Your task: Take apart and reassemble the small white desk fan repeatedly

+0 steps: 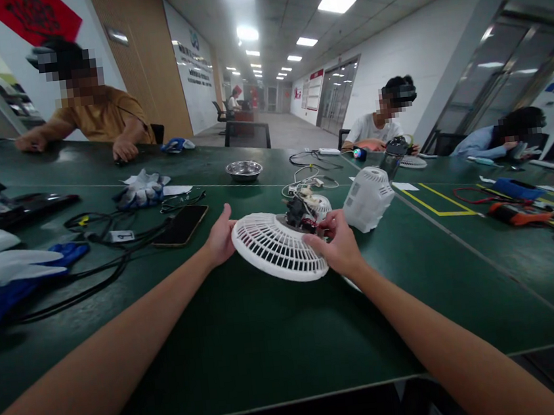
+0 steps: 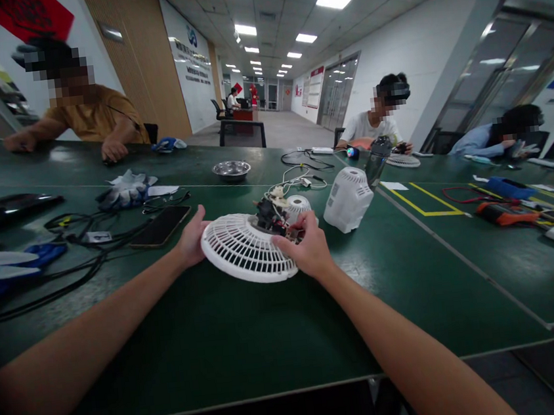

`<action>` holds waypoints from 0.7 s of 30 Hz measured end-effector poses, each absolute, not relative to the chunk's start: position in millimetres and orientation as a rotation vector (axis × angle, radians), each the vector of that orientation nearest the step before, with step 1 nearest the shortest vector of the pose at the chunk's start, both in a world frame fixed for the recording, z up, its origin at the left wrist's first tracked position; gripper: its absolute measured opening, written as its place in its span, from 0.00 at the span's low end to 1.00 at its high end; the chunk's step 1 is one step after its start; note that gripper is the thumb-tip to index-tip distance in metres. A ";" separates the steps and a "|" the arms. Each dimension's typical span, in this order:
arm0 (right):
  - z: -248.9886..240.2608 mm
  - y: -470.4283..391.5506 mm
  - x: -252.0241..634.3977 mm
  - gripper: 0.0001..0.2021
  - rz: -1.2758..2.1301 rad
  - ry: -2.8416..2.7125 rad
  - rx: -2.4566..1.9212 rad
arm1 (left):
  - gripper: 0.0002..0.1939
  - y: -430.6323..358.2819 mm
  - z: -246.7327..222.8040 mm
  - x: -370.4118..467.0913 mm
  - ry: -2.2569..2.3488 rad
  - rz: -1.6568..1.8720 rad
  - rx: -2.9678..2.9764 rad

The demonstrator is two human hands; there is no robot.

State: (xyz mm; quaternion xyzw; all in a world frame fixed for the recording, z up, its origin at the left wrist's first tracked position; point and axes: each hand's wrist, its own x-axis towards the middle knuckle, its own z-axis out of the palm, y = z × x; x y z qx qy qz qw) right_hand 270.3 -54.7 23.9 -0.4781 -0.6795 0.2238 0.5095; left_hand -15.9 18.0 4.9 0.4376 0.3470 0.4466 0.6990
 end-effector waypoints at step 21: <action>20.4 -12.6 321.8 0.23 -0.078 -1.729 -1.297 | 0.07 18.5 9.1 -2.3 1.048 1.064 0.816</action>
